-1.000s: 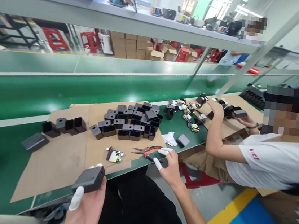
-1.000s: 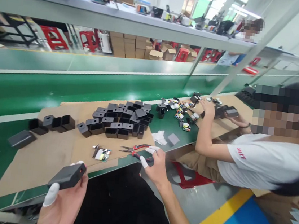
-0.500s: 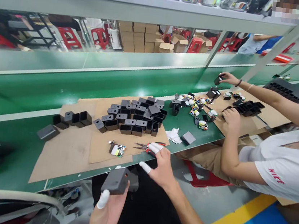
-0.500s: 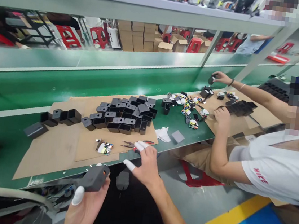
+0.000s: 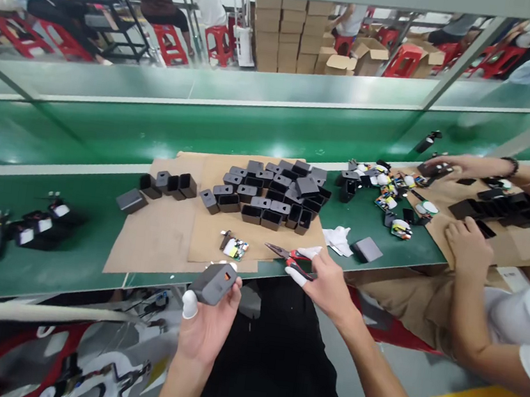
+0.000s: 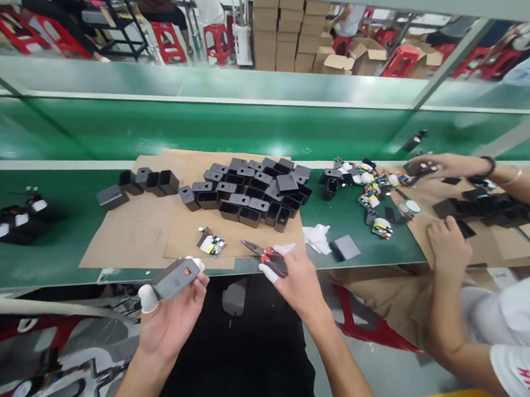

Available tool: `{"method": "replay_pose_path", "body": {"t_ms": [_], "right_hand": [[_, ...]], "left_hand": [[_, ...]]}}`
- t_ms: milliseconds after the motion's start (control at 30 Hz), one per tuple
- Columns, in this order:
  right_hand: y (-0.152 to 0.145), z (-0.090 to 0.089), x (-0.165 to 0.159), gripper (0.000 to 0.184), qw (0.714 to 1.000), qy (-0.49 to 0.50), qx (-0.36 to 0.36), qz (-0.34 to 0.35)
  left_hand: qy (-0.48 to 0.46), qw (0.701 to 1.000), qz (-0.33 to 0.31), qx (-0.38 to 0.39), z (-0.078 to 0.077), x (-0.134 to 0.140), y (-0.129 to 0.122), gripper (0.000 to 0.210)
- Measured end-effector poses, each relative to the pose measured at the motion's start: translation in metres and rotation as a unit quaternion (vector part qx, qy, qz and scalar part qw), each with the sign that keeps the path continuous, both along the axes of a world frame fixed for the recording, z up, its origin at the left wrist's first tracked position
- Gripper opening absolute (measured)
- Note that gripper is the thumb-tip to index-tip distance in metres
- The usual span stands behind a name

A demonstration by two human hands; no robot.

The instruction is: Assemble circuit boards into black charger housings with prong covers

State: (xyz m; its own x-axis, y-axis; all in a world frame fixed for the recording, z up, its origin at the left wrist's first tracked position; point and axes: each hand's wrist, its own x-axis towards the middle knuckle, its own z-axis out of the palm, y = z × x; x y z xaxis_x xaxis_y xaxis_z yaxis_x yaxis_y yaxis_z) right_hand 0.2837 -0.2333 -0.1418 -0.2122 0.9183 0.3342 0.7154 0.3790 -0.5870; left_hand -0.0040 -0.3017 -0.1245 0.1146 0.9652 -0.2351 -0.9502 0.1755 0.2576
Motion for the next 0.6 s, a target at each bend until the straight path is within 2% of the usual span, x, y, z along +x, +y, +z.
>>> {"method": "replay_pose_path", "body": {"t_ms": [167, 300, 433, 600], "right_hand": [[-0.030, 0.062, -0.003, 0.046, 0.991, 0.115, 0.009, 0.063], [-0.044, 0.100, -0.017, 0.048, 0.983, 0.142, 0.014, 0.116], [-0.047, 0.118, -0.034, 0.048, 0.974, 0.165, 0.006, 0.156], [-0.047, 0.123, -0.044, 0.052, 0.967, 0.175, -0.016, 0.184]], "left_hand": [[0.031, 0.999, -0.004, 0.016, 0.006, -0.009, -0.005, 0.060], [0.050, 0.999, 0.003, 0.006, 0.011, -0.014, -0.015, 0.076], [0.048, 0.999, 0.019, 0.005, 0.016, -0.016, -0.024, 0.097], [0.060, 0.998, 0.027, 0.011, 0.025, -0.019, -0.030, 0.108]]}}
